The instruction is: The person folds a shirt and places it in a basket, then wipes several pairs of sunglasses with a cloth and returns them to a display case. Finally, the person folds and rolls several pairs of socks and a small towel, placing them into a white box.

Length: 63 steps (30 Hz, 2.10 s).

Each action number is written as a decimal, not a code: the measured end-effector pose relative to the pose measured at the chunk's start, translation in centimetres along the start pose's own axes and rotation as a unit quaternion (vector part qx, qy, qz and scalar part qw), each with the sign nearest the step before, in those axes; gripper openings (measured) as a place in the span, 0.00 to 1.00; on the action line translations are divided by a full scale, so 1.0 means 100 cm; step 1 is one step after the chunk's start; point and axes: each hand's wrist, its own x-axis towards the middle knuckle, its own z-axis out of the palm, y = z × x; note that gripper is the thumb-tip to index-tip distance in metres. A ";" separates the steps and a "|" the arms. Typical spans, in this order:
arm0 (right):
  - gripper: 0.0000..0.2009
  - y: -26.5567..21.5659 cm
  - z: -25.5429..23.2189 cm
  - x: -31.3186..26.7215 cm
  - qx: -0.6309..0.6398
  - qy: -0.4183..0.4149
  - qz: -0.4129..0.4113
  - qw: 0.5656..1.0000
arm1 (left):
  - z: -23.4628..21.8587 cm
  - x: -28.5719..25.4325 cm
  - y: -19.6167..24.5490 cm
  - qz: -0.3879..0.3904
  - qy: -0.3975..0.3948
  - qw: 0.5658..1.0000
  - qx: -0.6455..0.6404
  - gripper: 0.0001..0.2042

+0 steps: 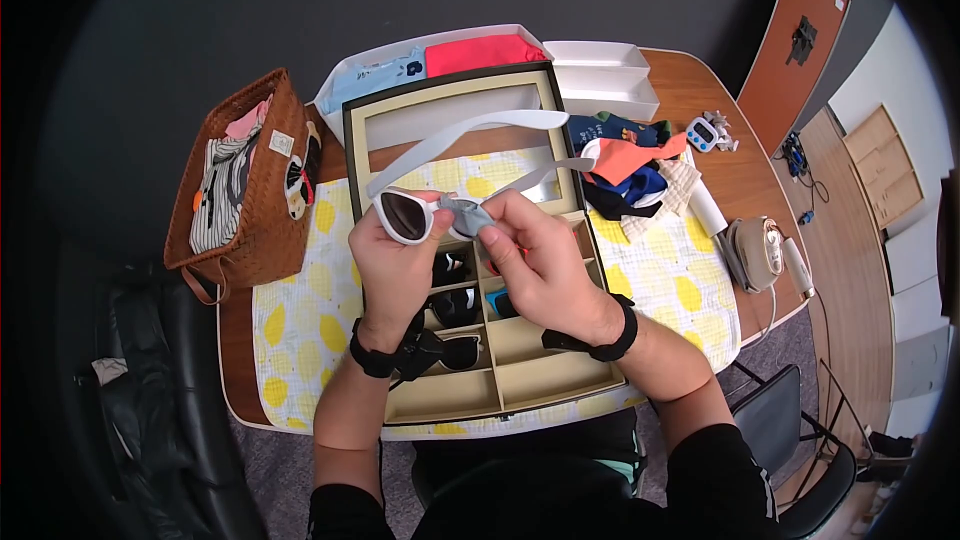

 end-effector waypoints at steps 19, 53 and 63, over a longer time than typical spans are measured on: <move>0.05 -0.002 0.003 0.001 -0.098 -0.009 -0.038 0.994 | -0.002 0.002 -0.005 -0.030 -0.019 0.999 -0.034 0.09; 0.10 -0.009 -0.001 0.000 -0.218 -0.037 -0.124 0.967 | -0.001 0.003 -0.006 -0.007 0.014 0.998 -0.054 0.08; 0.12 0.005 0.003 0.004 -0.262 -0.012 -0.182 0.948 | -0.001 0.001 -0.008 -0.026 0.006 0.998 -0.052 0.08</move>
